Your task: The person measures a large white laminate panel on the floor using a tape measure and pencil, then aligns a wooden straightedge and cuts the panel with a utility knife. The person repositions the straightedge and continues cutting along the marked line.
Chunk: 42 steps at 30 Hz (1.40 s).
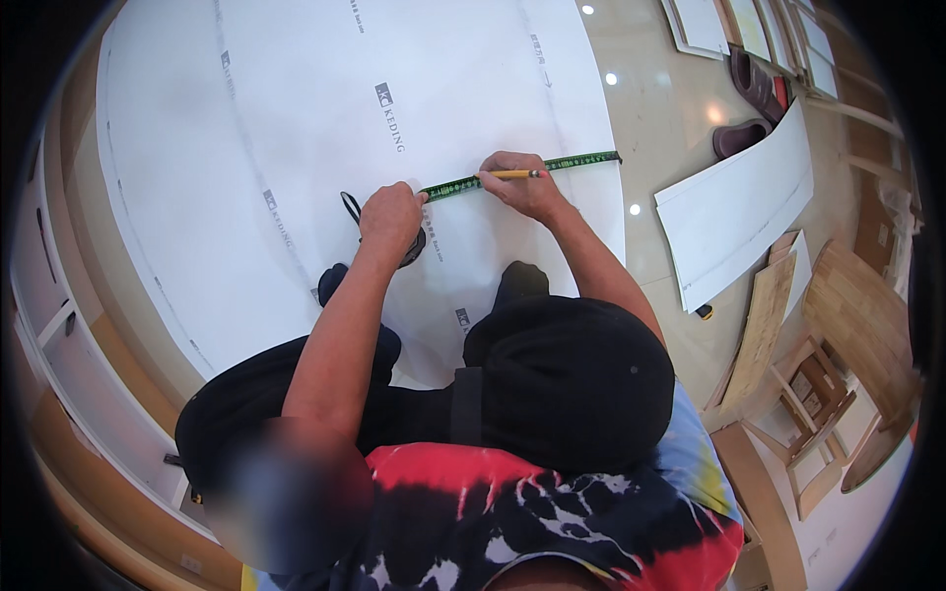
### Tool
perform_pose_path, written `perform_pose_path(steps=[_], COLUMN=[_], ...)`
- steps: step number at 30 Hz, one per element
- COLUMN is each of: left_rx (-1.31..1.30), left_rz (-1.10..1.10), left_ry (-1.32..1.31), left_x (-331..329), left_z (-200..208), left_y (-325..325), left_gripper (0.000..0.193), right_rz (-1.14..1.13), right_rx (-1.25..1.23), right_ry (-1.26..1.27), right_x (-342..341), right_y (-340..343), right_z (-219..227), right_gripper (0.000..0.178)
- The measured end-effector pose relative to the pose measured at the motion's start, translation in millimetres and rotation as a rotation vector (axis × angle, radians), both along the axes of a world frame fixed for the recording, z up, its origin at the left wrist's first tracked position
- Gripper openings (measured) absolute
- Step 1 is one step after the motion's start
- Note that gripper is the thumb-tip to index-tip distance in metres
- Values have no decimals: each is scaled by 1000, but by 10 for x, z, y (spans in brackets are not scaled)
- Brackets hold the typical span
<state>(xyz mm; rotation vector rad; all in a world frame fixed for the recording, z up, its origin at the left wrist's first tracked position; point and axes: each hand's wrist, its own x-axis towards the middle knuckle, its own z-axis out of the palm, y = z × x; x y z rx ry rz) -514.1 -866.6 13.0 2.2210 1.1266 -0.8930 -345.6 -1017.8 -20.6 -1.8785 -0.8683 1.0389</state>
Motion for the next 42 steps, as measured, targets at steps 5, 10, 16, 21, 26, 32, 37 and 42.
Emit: perform_pose_path(steps=[5,10,16,21,26,32,37,42], left_rx=[0,11,10,4,-8,2,3,14], left_rz=[6,-5,3,-2,-3,-5,7,-7], left_ry=[3,-16,-22,-15,1,-5,3,8], left_x=[3,-8,-14,3,3,11,0,-27], left_z=[2,2,0,-12,6,1,-31,-38], left_y=[2,2,3,3,15,3,-13,-22], left_gripper=[41,41,41,41,41,42,42,42], right_rz=[-5,-18,19,-16,-10,24,8,2], right_rx=[-22,-13,-49,-25,-37,-99,-21,26], right_ry=[23,19,26,6,10,52,28,10], right_x=[-5,-12,15,-2,-5,31,-3,-48], right_y=[4,6,31,-3,32,33,1,-8], right_z=[-5,-4,51,-16,40,83,30,-2], right_gripper=[15,14,14,15,15,16,14,16])
